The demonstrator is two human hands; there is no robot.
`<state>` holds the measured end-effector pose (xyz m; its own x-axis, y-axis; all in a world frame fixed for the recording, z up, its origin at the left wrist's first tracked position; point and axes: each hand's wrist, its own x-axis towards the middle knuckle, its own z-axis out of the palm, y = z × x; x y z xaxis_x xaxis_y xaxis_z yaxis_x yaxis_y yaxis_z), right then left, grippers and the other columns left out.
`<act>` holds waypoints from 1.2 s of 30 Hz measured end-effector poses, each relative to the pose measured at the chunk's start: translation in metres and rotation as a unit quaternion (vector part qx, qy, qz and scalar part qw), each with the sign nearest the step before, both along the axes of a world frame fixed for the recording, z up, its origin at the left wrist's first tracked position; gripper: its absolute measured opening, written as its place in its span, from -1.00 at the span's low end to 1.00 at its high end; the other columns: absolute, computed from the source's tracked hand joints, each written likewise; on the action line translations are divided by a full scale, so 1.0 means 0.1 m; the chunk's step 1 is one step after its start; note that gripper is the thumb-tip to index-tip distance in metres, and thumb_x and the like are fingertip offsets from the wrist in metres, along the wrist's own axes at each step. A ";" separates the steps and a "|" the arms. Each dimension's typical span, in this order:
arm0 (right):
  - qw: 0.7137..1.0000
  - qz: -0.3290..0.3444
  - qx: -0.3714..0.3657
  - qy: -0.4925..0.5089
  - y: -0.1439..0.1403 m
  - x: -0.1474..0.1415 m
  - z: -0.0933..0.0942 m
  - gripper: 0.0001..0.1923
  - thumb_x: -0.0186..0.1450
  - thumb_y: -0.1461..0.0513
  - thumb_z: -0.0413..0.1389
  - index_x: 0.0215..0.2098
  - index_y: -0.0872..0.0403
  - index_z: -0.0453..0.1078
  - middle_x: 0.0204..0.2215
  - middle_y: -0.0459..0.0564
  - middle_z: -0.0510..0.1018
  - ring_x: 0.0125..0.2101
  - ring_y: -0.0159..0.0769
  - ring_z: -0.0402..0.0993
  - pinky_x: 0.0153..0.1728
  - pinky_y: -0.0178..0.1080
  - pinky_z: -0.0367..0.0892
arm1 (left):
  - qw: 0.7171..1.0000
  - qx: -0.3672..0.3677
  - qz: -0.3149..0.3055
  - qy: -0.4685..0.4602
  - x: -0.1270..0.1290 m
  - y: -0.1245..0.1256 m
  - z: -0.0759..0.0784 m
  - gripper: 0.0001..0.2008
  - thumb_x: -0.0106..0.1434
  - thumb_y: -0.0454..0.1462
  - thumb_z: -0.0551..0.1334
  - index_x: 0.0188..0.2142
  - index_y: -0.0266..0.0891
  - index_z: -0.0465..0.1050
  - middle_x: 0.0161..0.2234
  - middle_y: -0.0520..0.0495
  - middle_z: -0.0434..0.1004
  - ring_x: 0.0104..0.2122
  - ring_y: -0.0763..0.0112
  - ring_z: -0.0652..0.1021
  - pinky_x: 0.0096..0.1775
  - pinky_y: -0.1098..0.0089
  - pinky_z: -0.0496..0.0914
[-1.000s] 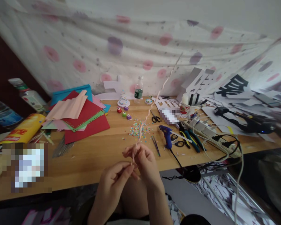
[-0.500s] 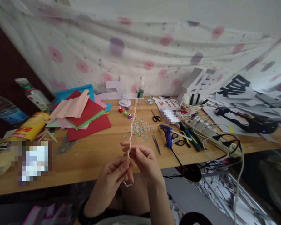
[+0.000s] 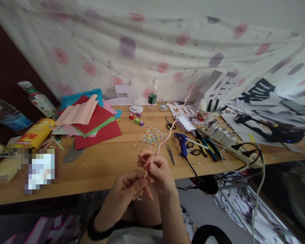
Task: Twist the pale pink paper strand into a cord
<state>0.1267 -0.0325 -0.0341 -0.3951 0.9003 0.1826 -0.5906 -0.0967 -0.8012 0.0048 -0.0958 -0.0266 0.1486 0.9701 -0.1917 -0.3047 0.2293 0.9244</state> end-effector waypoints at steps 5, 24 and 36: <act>0.999 -0.014 -0.038 0.027 -0.01 -0.02 -0.01 -0.68 -0.09 0.07 0.47 -0.62 0.03 0.46 -0.39 -0.11 0.42 -0.44 -0.39 0.30 -0.37 -0.31 0.26 | 0.981 0.073 0.021 0.179 -0.02 -0.05 0.09 -0.81 0.22 -0.13 0.28 -0.36 -0.15 0.61 -0.46 -0.05 0.67 -0.41 0.35 0.59 -0.31 0.44 0.38; 0.999 -0.022 0.012 -0.033 0.04 0.00 -0.06 -0.83 0.10 0.04 0.37 -0.48 -0.06 0.61 -0.34 -0.06 0.61 -0.26 -0.28 0.48 -0.21 -0.25 0.36 | 0.999 -0.009 0.034 -0.003 0.00 -0.05 0.10 -0.64 0.21 0.02 0.25 -0.40 -0.24 0.52 -0.66 -0.01 0.50 -0.65 0.54 0.23 -0.55 0.47 0.05; 1.000 0.025 0.014 0.000 0.01 0.03 -0.07 -0.82 0.25 0.05 0.25 -0.35 -0.05 0.63 -0.33 -0.06 0.58 -0.26 -0.29 0.46 -0.14 -0.23 0.31 | 0.923 -0.105 -0.078 -0.361 0.08 -0.01 -0.04 -0.82 0.21 -0.20 0.34 -0.40 -0.29 0.48 -0.55 0.08 0.39 -0.67 0.70 0.22 -0.56 0.60 0.17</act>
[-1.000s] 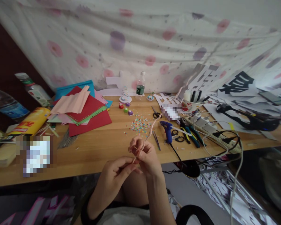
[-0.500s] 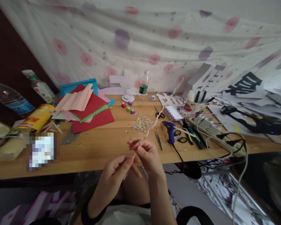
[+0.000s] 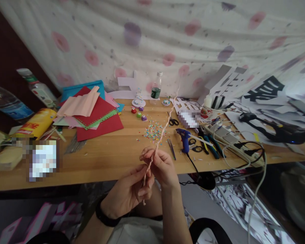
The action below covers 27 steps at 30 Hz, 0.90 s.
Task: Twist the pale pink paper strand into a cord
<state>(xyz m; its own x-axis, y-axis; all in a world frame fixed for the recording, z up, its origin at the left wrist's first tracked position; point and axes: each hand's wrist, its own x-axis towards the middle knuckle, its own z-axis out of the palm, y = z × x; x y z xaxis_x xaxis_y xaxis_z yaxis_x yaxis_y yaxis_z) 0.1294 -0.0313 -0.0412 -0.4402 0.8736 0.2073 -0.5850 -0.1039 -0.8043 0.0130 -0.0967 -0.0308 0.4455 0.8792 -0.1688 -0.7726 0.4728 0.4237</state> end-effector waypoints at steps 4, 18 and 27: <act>0.999 0.015 0.023 0.028 -0.01 -0.02 0.01 -0.81 0.29 0.08 0.22 -0.36 -0.03 0.61 -0.38 -0.05 0.56 -0.26 -0.26 0.44 -0.12 -0.21 0.28 | 0.996 -0.007 -0.047 -0.082 -0.01 -0.03 -0.03 -0.85 0.27 -0.27 0.28 -0.39 -0.34 0.49 -0.56 0.07 0.35 -0.64 0.66 0.21 -0.53 0.58 0.21; 0.997 -0.033 0.034 0.062 0.00 0.00 0.01 -0.81 0.30 0.10 0.21 -0.41 -0.02 0.57 -0.44 -0.06 0.49 -0.33 -0.26 0.38 -0.20 -0.20 0.25 | 0.999 0.010 0.021 0.034 0.08 -0.02 -0.05 -0.78 0.24 -0.21 0.33 -0.46 -0.29 0.44 -0.62 0.11 0.35 -0.65 0.65 0.27 -0.49 0.55 0.22; 0.995 -0.054 0.037 0.075 -0.01 0.03 0.02 -0.80 0.30 0.12 0.21 -0.44 -0.01 0.56 -0.47 -0.08 0.46 -0.37 -0.28 0.34 -0.24 -0.21 0.22 | 0.987 -0.002 0.037 0.155 0.06 -0.11 0.06 -0.73 0.08 -0.15 0.45 -0.48 -0.29 0.47 -0.57 0.06 0.45 -0.55 0.63 0.35 -0.45 0.58 0.19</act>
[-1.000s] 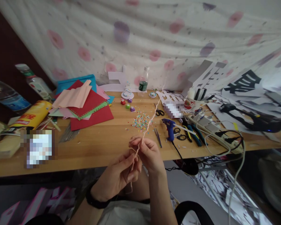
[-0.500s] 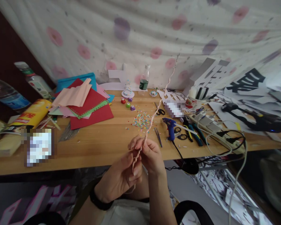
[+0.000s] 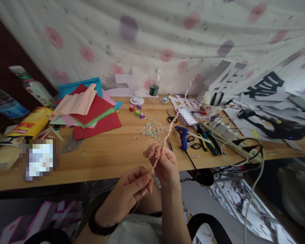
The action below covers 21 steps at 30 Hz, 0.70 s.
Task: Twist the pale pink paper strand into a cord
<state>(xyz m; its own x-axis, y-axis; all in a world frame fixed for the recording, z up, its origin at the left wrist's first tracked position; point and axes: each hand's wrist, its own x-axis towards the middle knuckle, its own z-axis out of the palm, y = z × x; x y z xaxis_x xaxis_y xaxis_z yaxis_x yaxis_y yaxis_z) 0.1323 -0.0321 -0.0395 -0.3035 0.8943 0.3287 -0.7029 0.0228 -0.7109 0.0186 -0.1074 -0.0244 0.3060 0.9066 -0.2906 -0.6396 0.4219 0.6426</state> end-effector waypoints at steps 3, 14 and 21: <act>1.000 -0.022 0.009 -0.009 0.01 0.02 0.00 -0.80 0.30 0.12 0.21 -0.44 0.00 0.57 -0.47 -0.07 0.47 -0.36 -0.28 0.35 -0.22 -0.21 0.22 | 0.999 -0.003 0.016 0.041 -0.02 -0.02 0.01 -0.72 0.04 -0.13 0.47 -0.46 -0.27 0.48 -0.54 0.07 0.47 -0.51 0.61 0.36 -0.42 0.57 0.20; 0.991 -0.114 0.025 -0.071 0.02 0.03 0.00 -0.82 0.27 0.10 0.24 -0.44 -0.03 0.60 -0.44 -0.08 0.56 -0.32 -0.27 0.43 -0.19 -0.20 0.26 | 0.959 0.097 0.057 0.259 -0.12 -0.08 -0.10 -0.71 0.17 -0.03 0.33 -0.43 -0.21 0.46 -0.47 0.06 0.42 -0.41 0.48 0.38 -0.33 0.48 0.26; 0.980 -0.180 -0.009 -0.082 0.03 0.06 0.02 -0.82 0.11 0.08 0.36 -0.55 -0.02 0.57 -0.51 -0.10 0.54 -0.38 -0.28 0.41 -0.24 -0.19 0.28 | 0.901 0.162 0.106 0.389 -0.13 -0.10 -0.06 -0.78 0.23 -0.11 0.27 -0.43 -0.19 0.46 -0.45 0.03 0.45 -0.39 0.40 0.43 -0.32 0.44 0.31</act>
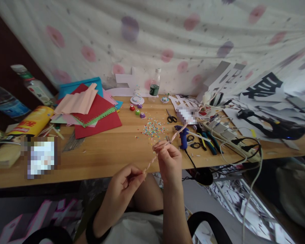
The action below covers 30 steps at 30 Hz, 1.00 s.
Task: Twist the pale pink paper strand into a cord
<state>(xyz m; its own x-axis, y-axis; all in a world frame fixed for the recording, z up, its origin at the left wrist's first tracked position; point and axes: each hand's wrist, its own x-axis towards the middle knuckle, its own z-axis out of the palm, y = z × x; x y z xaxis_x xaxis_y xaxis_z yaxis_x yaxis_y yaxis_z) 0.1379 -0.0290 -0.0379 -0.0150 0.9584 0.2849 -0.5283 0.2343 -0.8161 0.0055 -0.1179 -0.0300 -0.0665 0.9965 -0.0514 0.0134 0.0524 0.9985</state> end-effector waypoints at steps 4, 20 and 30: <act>1.000 0.004 -0.011 0.008 -0.02 -0.02 0.02 -0.77 0.06 0.10 0.38 -0.59 0.02 0.49 -0.48 -0.12 0.47 -0.39 -0.31 0.34 -0.25 -0.21 0.25 | 0.994 0.040 0.025 0.097 -0.01 -0.06 -0.02 -0.84 0.26 -0.20 0.25 -0.43 -0.17 0.46 -0.44 0.01 0.48 -0.40 0.39 0.44 -0.34 0.45 0.28; 0.995 0.066 0.015 -0.073 -0.03 0.03 -0.04 -0.89 0.27 0.14 0.24 -0.35 -0.05 0.61 -0.24 -0.01 0.59 -0.12 -0.19 0.41 -0.07 -0.16 0.25 | 0.999 -0.032 0.005 -0.017 -0.10 -0.07 0.02 -0.65 0.24 0.01 0.23 -0.49 -0.20 0.45 -0.47 -0.01 0.48 -0.39 0.38 0.43 -0.28 0.44 0.29; 1.000 -0.006 0.005 -0.012 0.05 0.05 -0.07 -0.78 0.11 0.08 0.36 -0.52 0.01 0.49 -0.40 -0.10 0.40 -0.39 -0.32 0.27 -0.29 -0.25 0.21 | 1.000 -0.022 -0.009 -0.006 -0.06 -0.02 0.01 -0.63 0.26 0.00 0.21 -0.51 -0.21 0.40 -0.48 0.00 0.44 -0.38 0.37 0.46 -0.29 0.44 0.30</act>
